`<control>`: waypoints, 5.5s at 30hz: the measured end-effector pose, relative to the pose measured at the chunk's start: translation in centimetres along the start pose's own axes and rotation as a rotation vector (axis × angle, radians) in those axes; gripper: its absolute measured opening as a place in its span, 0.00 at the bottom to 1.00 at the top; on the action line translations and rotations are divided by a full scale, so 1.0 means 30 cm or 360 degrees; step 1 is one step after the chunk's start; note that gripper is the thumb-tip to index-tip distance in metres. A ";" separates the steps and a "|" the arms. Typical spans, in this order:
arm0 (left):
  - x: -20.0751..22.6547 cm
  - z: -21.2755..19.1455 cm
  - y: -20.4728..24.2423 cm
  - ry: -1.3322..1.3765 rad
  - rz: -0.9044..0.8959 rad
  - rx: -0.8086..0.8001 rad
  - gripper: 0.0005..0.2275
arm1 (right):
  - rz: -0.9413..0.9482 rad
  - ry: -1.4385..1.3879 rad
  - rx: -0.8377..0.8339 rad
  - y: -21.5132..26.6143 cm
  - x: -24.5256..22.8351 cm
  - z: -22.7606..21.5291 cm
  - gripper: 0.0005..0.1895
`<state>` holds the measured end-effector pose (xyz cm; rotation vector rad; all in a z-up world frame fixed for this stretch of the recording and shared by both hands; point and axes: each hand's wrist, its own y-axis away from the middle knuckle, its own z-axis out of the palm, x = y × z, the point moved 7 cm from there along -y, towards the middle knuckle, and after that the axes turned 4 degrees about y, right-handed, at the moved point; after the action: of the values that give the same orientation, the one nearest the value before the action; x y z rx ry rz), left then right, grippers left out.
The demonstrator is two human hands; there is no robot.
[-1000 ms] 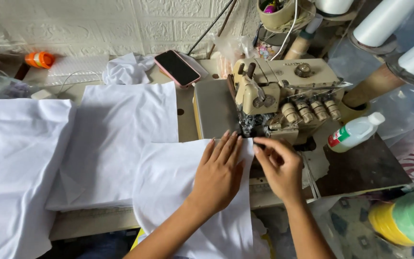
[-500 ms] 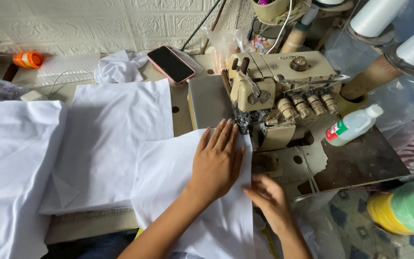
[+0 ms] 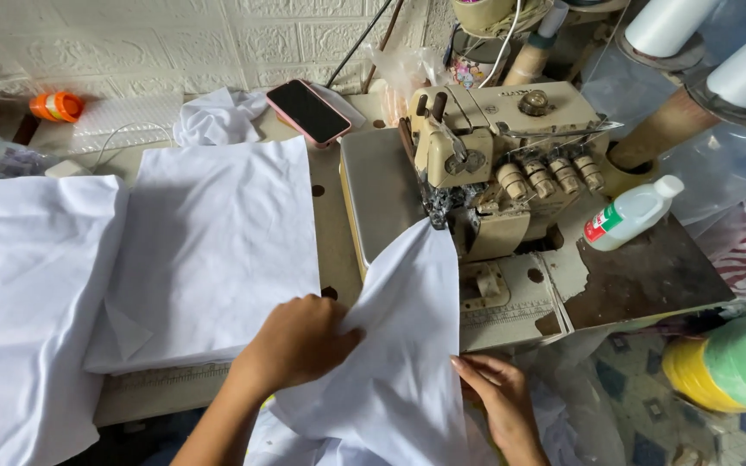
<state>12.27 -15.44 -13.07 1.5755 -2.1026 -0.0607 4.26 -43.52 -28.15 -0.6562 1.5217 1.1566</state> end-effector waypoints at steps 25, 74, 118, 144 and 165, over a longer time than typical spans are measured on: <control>0.001 0.451 0.032 0.2818 -0.0656 -0.1266 0.28 | -0.0234 -0.0073 -0.0500 0.006 -0.168 -0.024 0.08; 0.127 -0.085 -0.031 0.1621 0.0903 -0.0234 0.05 | -0.1398 -0.0166 -0.0421 0.005 -0.634 -0.111 0.19; 0.330 0.017 -0.030 0.0095 0.0816 0.1346 0.25 | -0.0494 0.0012 -0.0306 -0.052 -0.413 0.207 0.30; 0.225 -0.088 -0.097 0.0086 0.0498 0.1286 0.34 | 0.0191 0.0213 -0.0088 0.035 -0.119 0.043 0.15; 0.070 0.461 0.008 0.2993 -0.0545 -0.1221 0.19 | 0.0288 -0.0241 -0.0307 0.031 -0.006 -0.068 0.04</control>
<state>5.84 -20.85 -24.25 0.7104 -0.2261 0.3272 2.65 -45.06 -27.76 -0.5529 1.3729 1.4707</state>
